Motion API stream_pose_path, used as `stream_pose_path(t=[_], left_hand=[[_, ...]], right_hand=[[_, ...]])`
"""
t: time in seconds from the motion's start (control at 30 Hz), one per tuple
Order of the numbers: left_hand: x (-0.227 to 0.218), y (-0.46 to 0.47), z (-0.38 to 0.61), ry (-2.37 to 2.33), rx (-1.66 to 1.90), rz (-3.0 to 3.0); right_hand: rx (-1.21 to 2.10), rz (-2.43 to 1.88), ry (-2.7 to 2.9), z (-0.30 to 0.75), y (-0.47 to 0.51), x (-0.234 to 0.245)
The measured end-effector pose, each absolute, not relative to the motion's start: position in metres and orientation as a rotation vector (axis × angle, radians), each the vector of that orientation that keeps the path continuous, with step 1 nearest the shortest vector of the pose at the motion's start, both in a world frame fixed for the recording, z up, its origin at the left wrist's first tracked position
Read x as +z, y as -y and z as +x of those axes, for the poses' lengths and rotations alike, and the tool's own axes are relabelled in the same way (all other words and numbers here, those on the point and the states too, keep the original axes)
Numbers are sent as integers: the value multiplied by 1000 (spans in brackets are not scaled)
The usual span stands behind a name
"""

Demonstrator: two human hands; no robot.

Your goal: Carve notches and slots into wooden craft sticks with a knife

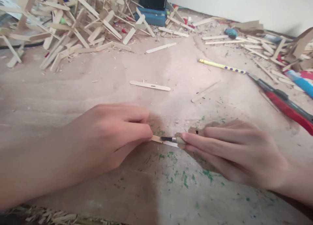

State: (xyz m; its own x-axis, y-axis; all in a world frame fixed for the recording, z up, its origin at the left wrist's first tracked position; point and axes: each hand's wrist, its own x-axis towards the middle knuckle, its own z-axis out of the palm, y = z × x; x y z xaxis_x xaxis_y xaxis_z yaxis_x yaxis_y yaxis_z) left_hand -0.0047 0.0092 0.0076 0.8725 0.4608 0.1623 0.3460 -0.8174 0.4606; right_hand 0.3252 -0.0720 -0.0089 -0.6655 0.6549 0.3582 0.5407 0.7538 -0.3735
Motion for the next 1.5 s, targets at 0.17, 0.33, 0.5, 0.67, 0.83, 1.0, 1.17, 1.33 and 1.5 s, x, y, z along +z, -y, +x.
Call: stream_pose_path(t=[0.17, 0.33, 0.5, 0.67, 0.83, 1.0, 1.17, 1.33, 1.5], left_hand=[[12, -10, -4, -591, 385, 2620], [6, -11, -5, -559, 402, 2626], [3, -12, -3, -559, 397, 2617], [9, -11, -1, -575, 403, 2590], [3, -11, -5, -559, 400, 2581], [2, -11, -3, -575, 361, 2554], [2, -10, -5, -576, 356, 2555], [2, -10, -8, -565, 382, 2555], [3, -11, -6, -558, 357, 2574]], right_hand=[[267, -904, 2489, 326, 75, -13], [307, -877, 2484, 324, 75, -17], [290, -883, 2486, 325, 72, -13], [288, -891, 2495, 327, 73, -11], [281, -896, 2476, 325, 73, -13], [289, -892, 2481, 323, 71, -11], [294, -883, 2484, 325, 71, -11], [286, -884, 2485, 324, 70, -12], [274, -869, 2471, 322, 71, -13]])
